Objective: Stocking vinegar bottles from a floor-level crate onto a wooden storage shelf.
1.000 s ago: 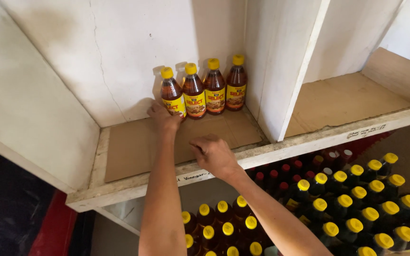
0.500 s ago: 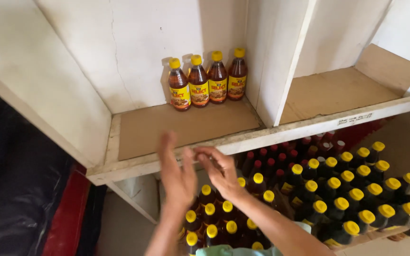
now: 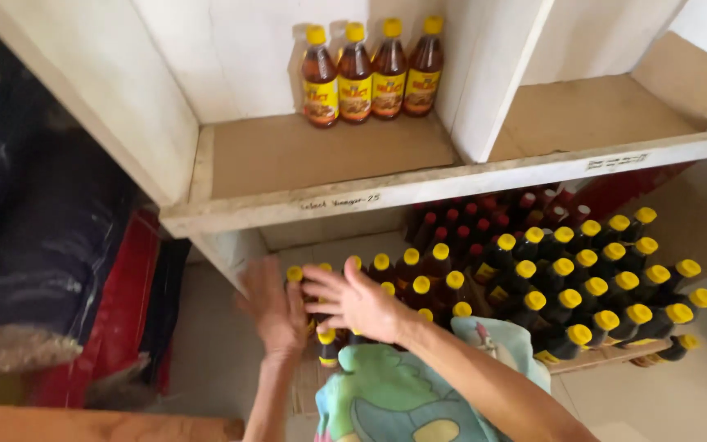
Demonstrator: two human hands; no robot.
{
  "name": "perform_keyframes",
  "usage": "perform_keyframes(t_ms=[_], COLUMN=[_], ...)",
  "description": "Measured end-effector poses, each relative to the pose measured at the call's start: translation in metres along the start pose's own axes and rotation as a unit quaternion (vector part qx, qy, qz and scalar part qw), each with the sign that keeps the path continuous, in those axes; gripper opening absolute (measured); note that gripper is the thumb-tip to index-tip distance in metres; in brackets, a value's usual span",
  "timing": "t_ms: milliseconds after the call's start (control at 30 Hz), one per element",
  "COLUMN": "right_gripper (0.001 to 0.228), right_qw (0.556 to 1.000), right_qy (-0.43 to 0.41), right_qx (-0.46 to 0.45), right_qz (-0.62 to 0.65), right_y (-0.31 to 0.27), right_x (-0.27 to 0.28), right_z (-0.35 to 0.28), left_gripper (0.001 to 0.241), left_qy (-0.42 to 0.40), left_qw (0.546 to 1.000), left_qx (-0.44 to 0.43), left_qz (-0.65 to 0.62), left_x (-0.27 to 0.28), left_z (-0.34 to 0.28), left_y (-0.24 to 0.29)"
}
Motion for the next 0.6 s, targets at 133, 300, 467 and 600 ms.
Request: perform_keyframes(t_ms=[133, 300, 467, 600], right_gripper=[0.084, 0.052, 0.040, 0.034], right_qw=[0.994, 0.946, 0.944, 0.935], right_qy=[0.010, 0.212, 0.202, 0.186], right_qx=[0.055, 0.103, 0.097, 0.112], right_qz=[-0.091, -0.221, -0.243, -0.281], right_y=[-0.021, -0.031, -0.019, -0.016], right_x=[0.025, 0.055, 0.051, 0.058], right_z=[-0.003, -0.007, -0.002, 0.001], left_gripper=[0.062, 0.053, 0.052, 0.047], left_qy=[0.030, 0.036, 0.042, 0.012], left_qw=[0.995, 0.993, 0.994, 0.975], left_qx=[0.090, 0.109, 0.081, 0.123], left_qz=[0.025, -0.003, -0.058, -0.186], left_x=[0.016, 0.006, 0.003, -0.019], left_z=[-0.047, -0.102, -0.113, -0.120], left_y=[-0.050, -0.073, -0.033, -0.016])
Point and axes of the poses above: each hand's wrist, its own z-axis towards the middle knuckle, its own x-axis out of the back of the hand, y = z × x, the point moved 7 cm from there along z, towards the middle knuckle, and after that the axes turned 14 degrees about z, right-handed, at the moved point
